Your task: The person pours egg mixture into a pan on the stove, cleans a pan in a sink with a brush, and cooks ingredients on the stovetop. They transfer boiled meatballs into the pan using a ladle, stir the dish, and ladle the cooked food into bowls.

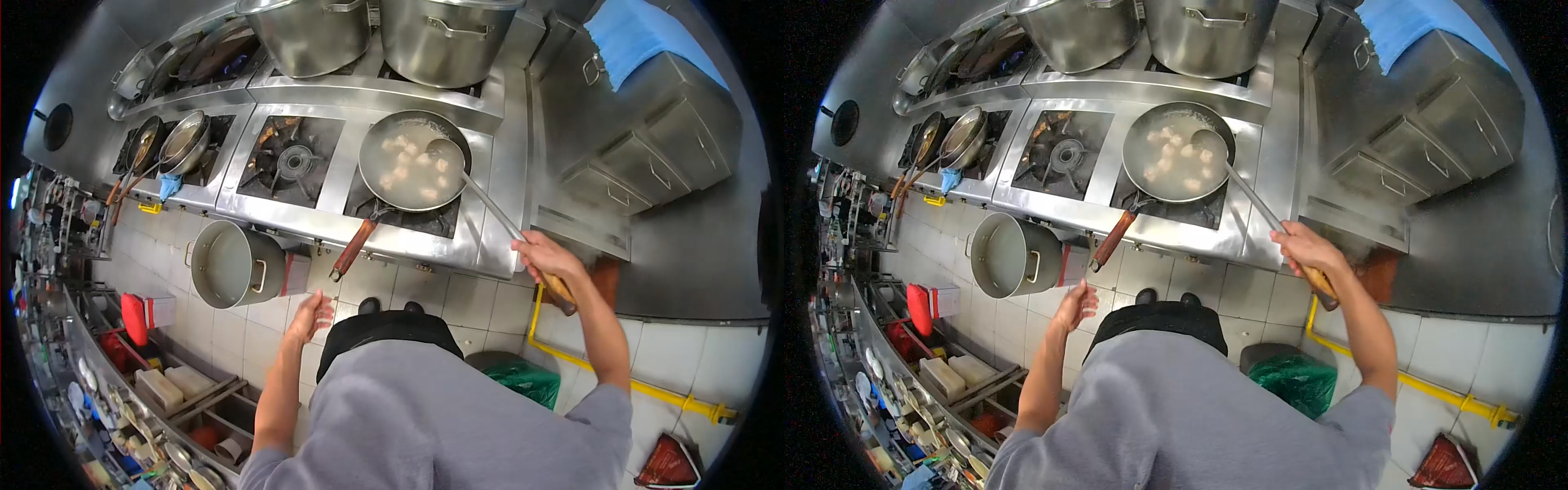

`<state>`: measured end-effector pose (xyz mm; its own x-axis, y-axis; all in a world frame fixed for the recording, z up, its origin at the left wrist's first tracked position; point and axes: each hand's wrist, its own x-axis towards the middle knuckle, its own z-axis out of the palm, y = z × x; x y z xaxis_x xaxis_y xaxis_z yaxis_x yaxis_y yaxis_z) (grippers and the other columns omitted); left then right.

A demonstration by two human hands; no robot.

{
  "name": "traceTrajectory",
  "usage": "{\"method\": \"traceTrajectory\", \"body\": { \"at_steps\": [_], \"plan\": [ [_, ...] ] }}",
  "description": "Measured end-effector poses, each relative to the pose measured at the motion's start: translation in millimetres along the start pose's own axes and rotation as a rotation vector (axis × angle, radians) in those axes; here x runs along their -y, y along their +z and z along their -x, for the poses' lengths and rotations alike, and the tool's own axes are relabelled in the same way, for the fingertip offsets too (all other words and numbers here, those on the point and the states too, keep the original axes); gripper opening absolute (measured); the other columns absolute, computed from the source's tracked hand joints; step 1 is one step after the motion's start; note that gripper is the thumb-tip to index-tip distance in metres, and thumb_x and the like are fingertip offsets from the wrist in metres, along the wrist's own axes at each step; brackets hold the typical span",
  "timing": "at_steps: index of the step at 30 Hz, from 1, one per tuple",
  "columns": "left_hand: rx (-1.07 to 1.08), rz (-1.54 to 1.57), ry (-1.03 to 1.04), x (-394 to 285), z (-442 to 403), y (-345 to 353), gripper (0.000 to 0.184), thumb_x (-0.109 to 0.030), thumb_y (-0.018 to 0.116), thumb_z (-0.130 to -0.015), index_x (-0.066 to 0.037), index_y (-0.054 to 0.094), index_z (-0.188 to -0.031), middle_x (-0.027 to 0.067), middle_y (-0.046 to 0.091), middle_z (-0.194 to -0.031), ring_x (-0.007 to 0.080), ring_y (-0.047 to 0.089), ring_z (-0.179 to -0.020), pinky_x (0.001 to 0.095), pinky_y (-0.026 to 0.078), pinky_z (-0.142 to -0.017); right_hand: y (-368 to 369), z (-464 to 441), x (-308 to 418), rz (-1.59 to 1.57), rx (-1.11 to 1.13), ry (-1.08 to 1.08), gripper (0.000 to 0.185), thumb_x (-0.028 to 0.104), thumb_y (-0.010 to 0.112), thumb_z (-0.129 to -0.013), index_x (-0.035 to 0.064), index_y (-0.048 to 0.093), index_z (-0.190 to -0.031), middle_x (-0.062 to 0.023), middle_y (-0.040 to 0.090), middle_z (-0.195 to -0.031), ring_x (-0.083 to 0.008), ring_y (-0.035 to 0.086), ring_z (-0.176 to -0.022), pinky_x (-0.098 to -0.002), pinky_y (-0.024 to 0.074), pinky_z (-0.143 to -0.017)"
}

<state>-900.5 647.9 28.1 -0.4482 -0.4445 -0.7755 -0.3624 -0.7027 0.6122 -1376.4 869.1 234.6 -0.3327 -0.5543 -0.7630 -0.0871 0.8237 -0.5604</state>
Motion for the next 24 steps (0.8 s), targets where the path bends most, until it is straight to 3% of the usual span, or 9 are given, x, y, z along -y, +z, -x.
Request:
{"method": "traceTrajectory", "body": {
  "at_steps": [4, 10, 12, 14, 15, 17, 20, 24],
  "plan": [
    [-0.215, -0.147, -0.068, 75.5, 46.0, -24.4, 0.047, -0.050, 0.059, -0.091, -0.004, 0.057, -0.101, 0.0061, 0.060, -0.082, 0.0163, 0.060, -0.070, 0.0324, 0.051, -0.061, -19.8, 16.3, 13.1, -0.019, 0.118, 0.015, 0.024, 0.027, 0.053, -0.097, 0.0059, 0.045, -0.090, -0.0002, 0.044, -0.066, -0.0095, 0.042, -0.042, -0.0264, 0.0389, -0.038],
    [-0.349, -0.472, -0.094, 195.3, 90.2, -56.8, 0.035, -0.033, 0.067, -0.090, 0.002, 0.059, -0.090, 0.0069, 0.061, -0.070, 0.0138, 0.058, -0.063, 0.0304, 0.049, -0.053, -17.7, 4.6, 16.7, -0.204, 0.310, 0.028, 0.031, 0.031, 0.048, -0.099, 0.0007, 0.051, -0.104, 0.0011, 0.045, -0.063, -0.0069, 0.039, -0.039, -0.0244, 0.0364, -0.034],
    [-0.425, -0.571, -0.061, 222.6, 102.7, -61.5, 0.034, -0.029, 0.069, -0.089, 0.005, 0.062, -0.091, 0.0081, 0.064, -0.073, 0.0120, 0.058, -0.065, 0.0305, 0.047, -0.058, -10.7, -7.1, 13.3, -0.284, 0.380, 0.011, 0.034, 0.033, 0.046, -0.100, -0.0003, 0.052, -0.106, 0.0015, 0.044, -0.063, -0.0060, 0.039, -0.040, -0.0235, 0.0356, -0.033],
    [-0.439, -0.527, -0.083, 235.2, 113.9, -62.4, 0.036, -0.030, 0.068, -0.089, 0.006, 0.063, -0.092, 0.0084, 0.065, -0.076, 0.0117, 0.058, -0.068, 0.0306, 0.048, -0.061, -0.2, -16.3, 5.4, -0.622, 0.535, 0.019, 0.038, 0.033, 0.040, -0.102, -0.0021, 0.053, -0.112, 0.0013, 0.046, -0.066, -0.0052, 0.041, -0.040, -0.0223, 0.0369, -0.032],
    [-0.434, -0.532, -0.083, 243.9, 115.7, -67.6, 0.036, -0.030, 0.068, -0.089, 0.006, 0.063, -0.092, 0.0084, 0.065, -0.076, 0.0117, 0.058, -0.068, 0.0306, 0.048, -0.061, 7.8, -23.8, -1.7, -0.627, 0.531, 0.020, 0.038, 0.033, 0.040, -0.102, -0.0021, 0.053, -0.112, 0.0013, 0.046, -0.066, -0.0052, 0.041, -0.040, -0.0223, 0.0369, -0.032],
    [-0.425, -0.431, -0.045, 257.9, 114.9, -73.8, 0.036, -0.031, 0.067, -0.089, 0.005, 0.064, -0.093, 0.0077, 0.066, -0.078, 0.0118, 0.058, -0.070, 0.0306, 0.048, -0.062, 26.4, -41.3, -15.7, -1.105, 0.799, 0.042, 0.041, 0.031, 0.034, -0.104, -0.0037, 0.051, -0.118, 0.0000, 0.046, -0.069, -0.0053, 0.043, -0.041, -0.0230, 0.0405, -0.033],
    [-0.320, -0.317, 0.065, 258.0, 111.4, -84.6, 0.034, -0.029, 0.067, -0.089, 0.005, 0.064, -0.094, 0.0071, 0.066, -0.079, 0.0118, 0.058, -0.071, 0.0295, 0.048, -0.064, 58.1, -49.4, -14.1, -1.320, 0.845, -0.028, 0.042, 0.030, 0.032, -0.105, -0.0047, 0.050, -0.122, -0.0014, 0.047, -0.071, -0.0059, 0.046, -0.041, -0.0231, 0.0427, -0.033],
    [-0.336, -0.483, 0.025, 226.5, 96.4, -110.5, 0.033, -0.028, 0.068, -0.089, 0.005, 0.064, -0.093, 0.0102, 0.067, -0.081, 0.0138, 0.059, -0.072, 0.0297, 0.049, -0.066, 90.3, -59.7, 1.4, -1.501, 0.859, -0.151, 0.042, 0.029, 0.032, -0.105, -0.0068, 0.047, -0.121, -0.0026, 0.046, -0.070, -0.0078, 0.049, -0.044, -0.0229, 0.0455, -0.036]
  ]
}}
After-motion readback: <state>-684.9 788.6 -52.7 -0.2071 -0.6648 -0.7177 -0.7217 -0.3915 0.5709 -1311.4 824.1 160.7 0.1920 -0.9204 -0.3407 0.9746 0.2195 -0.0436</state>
